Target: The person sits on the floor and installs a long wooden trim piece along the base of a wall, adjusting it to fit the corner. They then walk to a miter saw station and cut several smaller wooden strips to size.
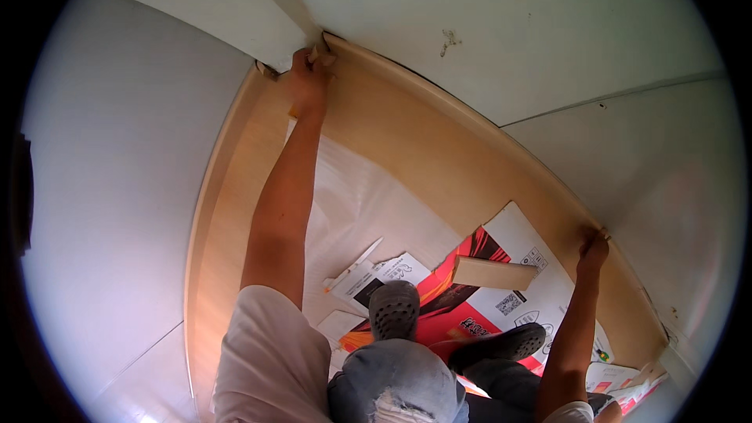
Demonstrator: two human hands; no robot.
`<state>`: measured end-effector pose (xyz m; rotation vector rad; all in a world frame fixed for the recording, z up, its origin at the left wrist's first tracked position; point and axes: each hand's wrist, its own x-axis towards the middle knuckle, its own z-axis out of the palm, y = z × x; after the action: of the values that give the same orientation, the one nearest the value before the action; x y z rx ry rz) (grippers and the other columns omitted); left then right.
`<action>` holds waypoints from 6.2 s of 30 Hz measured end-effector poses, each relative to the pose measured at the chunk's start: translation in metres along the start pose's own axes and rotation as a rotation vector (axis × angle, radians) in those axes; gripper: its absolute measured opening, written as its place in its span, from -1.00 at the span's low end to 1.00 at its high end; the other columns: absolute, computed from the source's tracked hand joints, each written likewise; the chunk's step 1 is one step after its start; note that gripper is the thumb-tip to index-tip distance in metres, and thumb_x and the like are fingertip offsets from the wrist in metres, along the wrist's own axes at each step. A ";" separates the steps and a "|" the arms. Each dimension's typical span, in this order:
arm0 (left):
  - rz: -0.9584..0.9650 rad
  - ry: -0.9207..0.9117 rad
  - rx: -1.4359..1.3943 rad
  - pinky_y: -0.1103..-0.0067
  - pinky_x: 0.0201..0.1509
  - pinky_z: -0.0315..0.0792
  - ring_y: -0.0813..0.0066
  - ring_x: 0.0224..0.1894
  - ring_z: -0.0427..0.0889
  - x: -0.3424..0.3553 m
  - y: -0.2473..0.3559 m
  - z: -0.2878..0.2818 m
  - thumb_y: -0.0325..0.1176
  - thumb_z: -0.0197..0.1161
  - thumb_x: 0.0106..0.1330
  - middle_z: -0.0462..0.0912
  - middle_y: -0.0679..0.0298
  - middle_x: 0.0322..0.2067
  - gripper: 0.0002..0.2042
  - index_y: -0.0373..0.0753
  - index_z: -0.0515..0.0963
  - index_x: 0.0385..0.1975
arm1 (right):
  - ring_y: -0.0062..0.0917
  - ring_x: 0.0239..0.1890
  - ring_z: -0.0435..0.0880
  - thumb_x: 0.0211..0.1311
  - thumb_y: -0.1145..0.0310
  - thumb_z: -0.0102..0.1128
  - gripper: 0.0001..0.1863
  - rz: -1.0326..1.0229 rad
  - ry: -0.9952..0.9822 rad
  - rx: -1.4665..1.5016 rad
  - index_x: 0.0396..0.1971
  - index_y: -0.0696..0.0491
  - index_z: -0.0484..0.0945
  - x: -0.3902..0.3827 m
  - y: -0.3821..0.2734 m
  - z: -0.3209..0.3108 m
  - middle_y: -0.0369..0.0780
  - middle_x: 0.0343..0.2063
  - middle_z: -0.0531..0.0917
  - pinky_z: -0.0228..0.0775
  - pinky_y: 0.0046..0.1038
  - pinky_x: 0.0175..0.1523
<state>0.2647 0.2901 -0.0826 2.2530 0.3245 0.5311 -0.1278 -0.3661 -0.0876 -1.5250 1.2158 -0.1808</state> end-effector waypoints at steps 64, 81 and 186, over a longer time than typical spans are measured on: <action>0.230 0.044 0.429 0.25 -0.10 0.52 0.01 -0.23 0.60 0.017 -0.029 0.048 -0.27 0.16 0.47 0.63 0.02 -0.35 -0.77 -0.29 0.47 -0.39 | -0.65 -0.14 0.69 0.58 -0.08 -0.12 -0.54 0.067 -0.071 0.021 -0.19 -0.02 0.61 -0.010 -0.009 -0.001 -0.33 -0.21 0.75 0.24 -0.61 -0.35; 0.240 0.057 0.419 0.21 -0.09 0.51 -0.02 -0.21 0.59 0.015 -0.027 0.044 -0.26 0.14 0.49 0.62 -0.02 -0.34 -0.77 -0.30 0.46 -0.34 | -0.72 -0.31 0.66 0.58 -0.04 -0.11 -0.57 0.121 -0.024 0.084 -0.17 -0.04 0.62 -0.011 -0.013 0.005 -0.34 -0.29 0.75 0.38 -0.70 -0.39; -0.819 -0.500 -0.449 0.49 -0.33 0.43 0.58 -0.43 0.52 -0.449 -0.022 -0.196 -0.22 0.26 0.46 0.64 0.36 -0.46 -0.70 -0.40 0.65 -0.31 | -0.17 -0.09 0.66 0.30 0.33 0.17 -0.80 -0.918 -0.849 -0.697 -0.14 0.06 0.59 -0.310 0.054 0.232 -0.12 -0.20 0.63 0.55 -0.20 -0.02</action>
<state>-0.2236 0.2553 -0.1020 1.5547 0.7261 -0.3574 -0.1444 0.0239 -0.0684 -2.3274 -0.1929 0.3158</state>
